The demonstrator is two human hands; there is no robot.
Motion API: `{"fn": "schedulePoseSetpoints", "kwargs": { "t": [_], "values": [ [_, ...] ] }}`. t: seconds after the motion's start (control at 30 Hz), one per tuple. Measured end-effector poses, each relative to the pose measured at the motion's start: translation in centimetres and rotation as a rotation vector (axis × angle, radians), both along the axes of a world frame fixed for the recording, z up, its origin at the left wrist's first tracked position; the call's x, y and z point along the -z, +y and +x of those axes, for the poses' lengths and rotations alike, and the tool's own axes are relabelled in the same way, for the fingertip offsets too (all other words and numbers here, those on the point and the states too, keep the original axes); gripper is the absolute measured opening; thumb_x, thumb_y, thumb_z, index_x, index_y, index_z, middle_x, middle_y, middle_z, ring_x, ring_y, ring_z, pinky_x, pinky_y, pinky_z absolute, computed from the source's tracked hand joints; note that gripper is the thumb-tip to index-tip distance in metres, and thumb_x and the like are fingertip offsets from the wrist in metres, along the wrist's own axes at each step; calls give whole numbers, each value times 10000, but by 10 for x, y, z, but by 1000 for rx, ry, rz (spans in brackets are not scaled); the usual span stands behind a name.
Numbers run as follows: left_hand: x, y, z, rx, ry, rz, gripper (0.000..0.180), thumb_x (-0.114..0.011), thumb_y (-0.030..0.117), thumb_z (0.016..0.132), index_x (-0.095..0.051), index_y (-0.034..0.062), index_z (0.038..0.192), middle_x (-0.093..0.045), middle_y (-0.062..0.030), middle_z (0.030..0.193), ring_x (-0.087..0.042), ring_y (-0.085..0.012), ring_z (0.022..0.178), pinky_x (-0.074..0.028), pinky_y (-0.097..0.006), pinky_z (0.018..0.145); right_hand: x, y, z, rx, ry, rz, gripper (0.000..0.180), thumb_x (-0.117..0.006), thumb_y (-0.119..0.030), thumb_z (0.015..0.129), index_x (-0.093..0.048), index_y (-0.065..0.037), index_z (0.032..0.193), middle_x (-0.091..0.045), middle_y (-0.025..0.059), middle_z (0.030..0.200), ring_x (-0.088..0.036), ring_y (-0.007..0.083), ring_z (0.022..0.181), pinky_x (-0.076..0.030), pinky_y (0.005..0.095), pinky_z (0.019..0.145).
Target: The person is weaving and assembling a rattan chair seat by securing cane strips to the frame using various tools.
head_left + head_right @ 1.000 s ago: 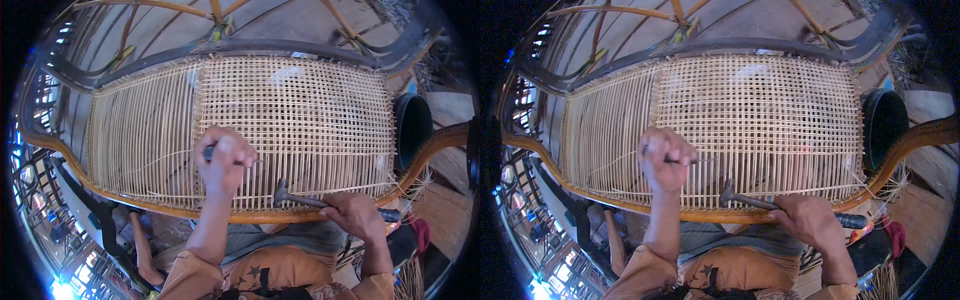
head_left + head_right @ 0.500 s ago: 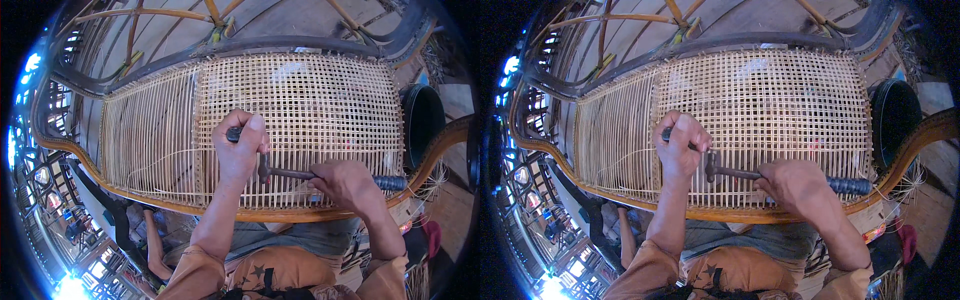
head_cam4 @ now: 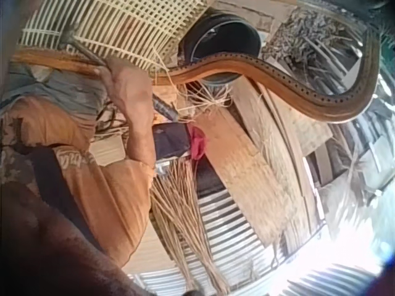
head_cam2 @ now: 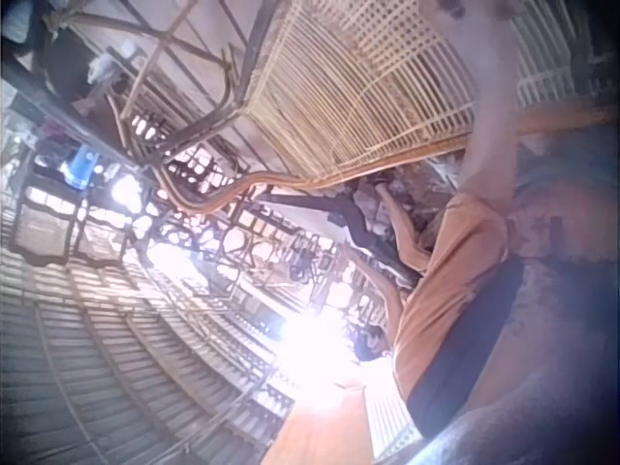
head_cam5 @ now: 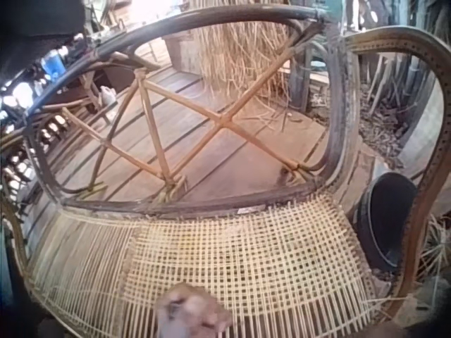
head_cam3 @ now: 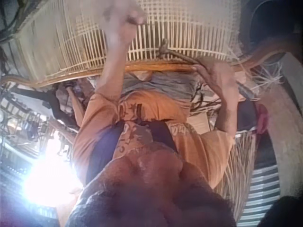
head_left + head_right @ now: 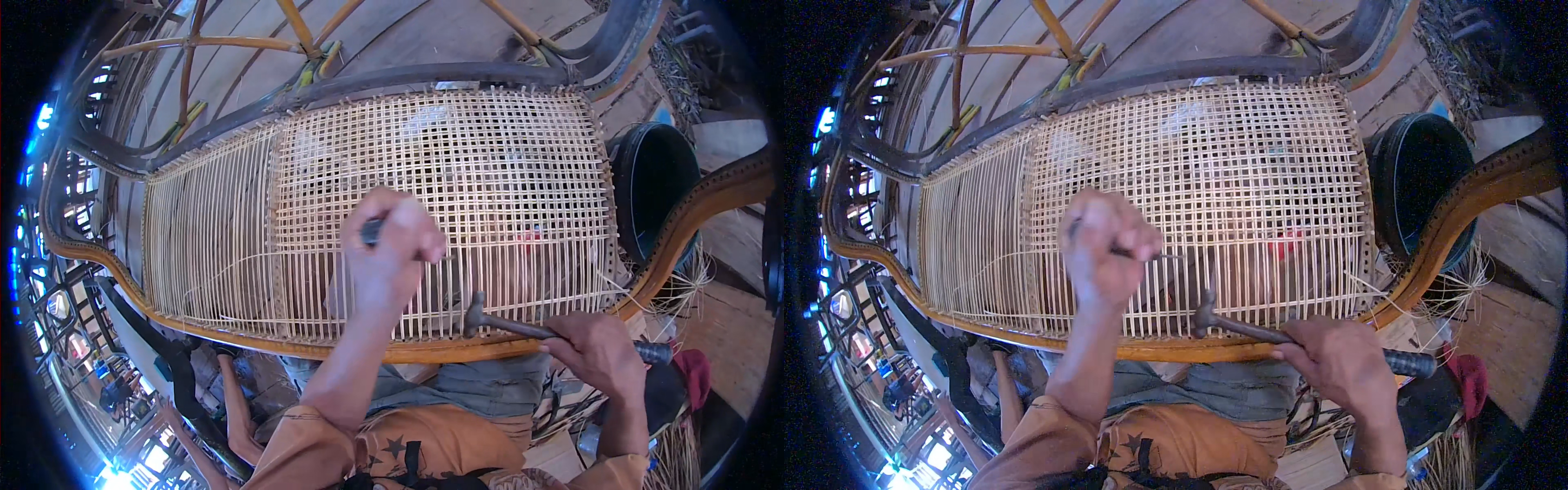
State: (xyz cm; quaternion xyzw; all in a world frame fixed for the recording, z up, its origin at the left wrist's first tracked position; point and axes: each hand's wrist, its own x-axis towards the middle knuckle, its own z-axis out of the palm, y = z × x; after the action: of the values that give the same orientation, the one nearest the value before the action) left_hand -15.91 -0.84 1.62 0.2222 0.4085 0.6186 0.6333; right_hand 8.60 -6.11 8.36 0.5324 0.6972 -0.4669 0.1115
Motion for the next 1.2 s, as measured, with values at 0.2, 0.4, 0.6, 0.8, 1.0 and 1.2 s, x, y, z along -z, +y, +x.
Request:
{"fn": "schedulePoseSetpoints", "kwargs": {
  "t": [0.2,0.4,0.6,0.8,1.0,1.2],
  "values": [
    [10,11,32,103,82,-101,260,-589,189,902,-453,62,721,-467,-34,567,-448,-118,464,-419,-283,455,1,0,20,45,-87,-4,251,-606,-326,859,-598,-76,858,-599,117,740,-603,322,707,-461,424,612],
    [15,7,36,122,188,-116,265,-592,213,903,-456,56,738,-461,-43,587,-456,-133,485,-426,-291,478,10,10,7,-40,-46,-30,239,-603,-305,858,-585,-67,835,-589,121,734,-600,321,711,-460,429,627],
    [18,9,39,134,195,-41,241,-643,184,881,-518,50,724,-520,15,583,-480,-30,496,-407,-202,452,28,28,1,-54,-22,112,218,-597,-291,864,-584,-74,847,-583,119,705,-598,324,682,-467,433,610],
    [22,10,36,157,235,-3,244,-639,188,883,-513,48,728,-517,8,575,-478,-35,486,-402,-209,437,29,26,-2,-105,-16,87,208,-588,-289,874,-572,-82,860,-572,117,695,-596,317,670,-462,430,592],
    [7,9,40,122,146,4,255,-570,192,921,-439,50,754,-473,-48,593,-442,-124,470,-417,-288,466,18,21,7,-67,-69,51,239,-585,-308,879,-568,-71,855,-578,115,710,-598,323,680,-460,427,590],
    [19,11,47,159,218,-95,254,-585,188,911,-457,43,746,-488,-41,584,-462,-108,471,-417,-276,450,14,21,2,-85,-40,8,230,-586,-289,879,-576,-62,845,-589,119,730,-602,325,710,-463,431,620]
  ]
}}
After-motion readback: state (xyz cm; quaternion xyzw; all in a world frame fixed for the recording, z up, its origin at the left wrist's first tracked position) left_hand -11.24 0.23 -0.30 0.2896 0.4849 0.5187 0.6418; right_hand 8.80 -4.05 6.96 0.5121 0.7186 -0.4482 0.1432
